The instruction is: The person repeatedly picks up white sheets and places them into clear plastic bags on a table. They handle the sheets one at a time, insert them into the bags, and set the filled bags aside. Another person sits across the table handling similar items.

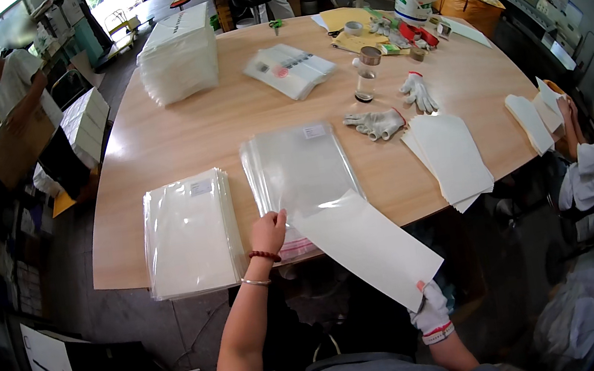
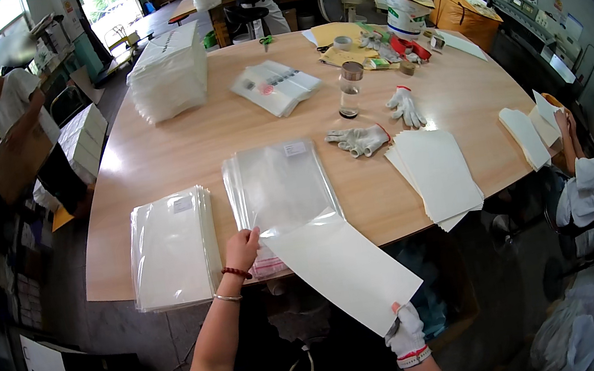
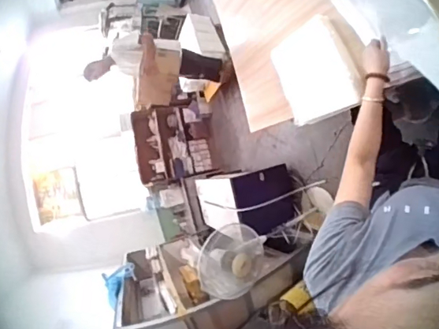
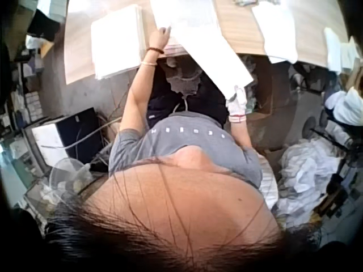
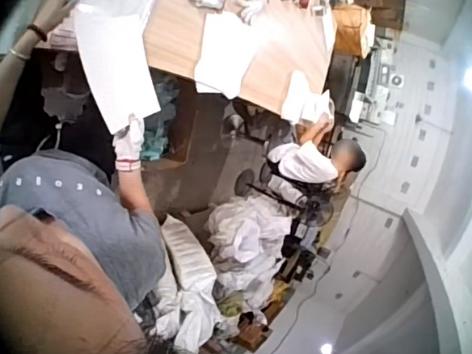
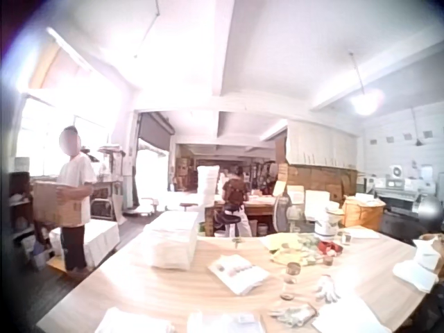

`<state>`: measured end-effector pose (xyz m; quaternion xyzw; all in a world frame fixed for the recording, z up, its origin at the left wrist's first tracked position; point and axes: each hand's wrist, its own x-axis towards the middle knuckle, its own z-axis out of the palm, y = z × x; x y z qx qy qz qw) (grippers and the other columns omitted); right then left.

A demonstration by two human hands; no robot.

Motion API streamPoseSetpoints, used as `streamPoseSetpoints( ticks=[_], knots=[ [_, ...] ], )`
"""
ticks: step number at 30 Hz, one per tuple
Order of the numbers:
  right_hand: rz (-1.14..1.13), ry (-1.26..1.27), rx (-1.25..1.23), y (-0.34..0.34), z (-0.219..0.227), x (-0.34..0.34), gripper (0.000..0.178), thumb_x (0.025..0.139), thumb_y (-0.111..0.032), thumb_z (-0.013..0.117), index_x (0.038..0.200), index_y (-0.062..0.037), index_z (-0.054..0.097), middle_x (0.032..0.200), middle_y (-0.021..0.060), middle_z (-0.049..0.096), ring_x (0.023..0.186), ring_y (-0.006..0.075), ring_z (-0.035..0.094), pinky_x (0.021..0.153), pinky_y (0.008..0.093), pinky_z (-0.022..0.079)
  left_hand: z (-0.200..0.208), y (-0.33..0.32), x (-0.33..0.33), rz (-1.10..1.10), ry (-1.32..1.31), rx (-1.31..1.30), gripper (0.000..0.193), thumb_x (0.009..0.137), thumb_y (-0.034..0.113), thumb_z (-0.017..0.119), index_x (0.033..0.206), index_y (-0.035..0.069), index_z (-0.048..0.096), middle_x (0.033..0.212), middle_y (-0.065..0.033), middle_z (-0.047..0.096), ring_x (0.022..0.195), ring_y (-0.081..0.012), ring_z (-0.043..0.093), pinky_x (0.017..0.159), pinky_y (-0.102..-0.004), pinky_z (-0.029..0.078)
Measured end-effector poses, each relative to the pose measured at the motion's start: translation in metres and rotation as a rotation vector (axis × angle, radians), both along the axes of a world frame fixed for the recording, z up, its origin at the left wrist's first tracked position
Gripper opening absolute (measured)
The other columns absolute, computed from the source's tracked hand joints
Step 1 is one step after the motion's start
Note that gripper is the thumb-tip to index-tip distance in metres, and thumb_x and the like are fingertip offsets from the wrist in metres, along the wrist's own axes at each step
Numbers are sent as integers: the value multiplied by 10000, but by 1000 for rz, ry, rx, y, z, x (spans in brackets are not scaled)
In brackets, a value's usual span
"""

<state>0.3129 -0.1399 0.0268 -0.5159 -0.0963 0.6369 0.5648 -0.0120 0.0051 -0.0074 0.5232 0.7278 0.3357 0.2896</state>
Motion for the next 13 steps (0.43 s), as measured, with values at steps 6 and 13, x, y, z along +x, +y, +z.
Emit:
streamPoseSetpoints(
  ticks=[6,13],
  knots=[
    [-25,-39,59,-4,5,-21,157,919,-142,420,1037,-65,488,781,57,572,525,123,511,417,253,407,-25,-20,22,-83,-522,-25,207,865,147,512,868,-53,567,723,-139,644,637,-173,635,522,-276,491],
    [139,18,-7,-13,12,-22,149,928,-165,421,1034,-71,470,668,14,506,467,104,444,415,244,389,-111,-23,113,-261,-416,241,338,871,148,540,1149,-16,438,1061,-120,574,878,-234,580,771,-320,479]
  ],
)
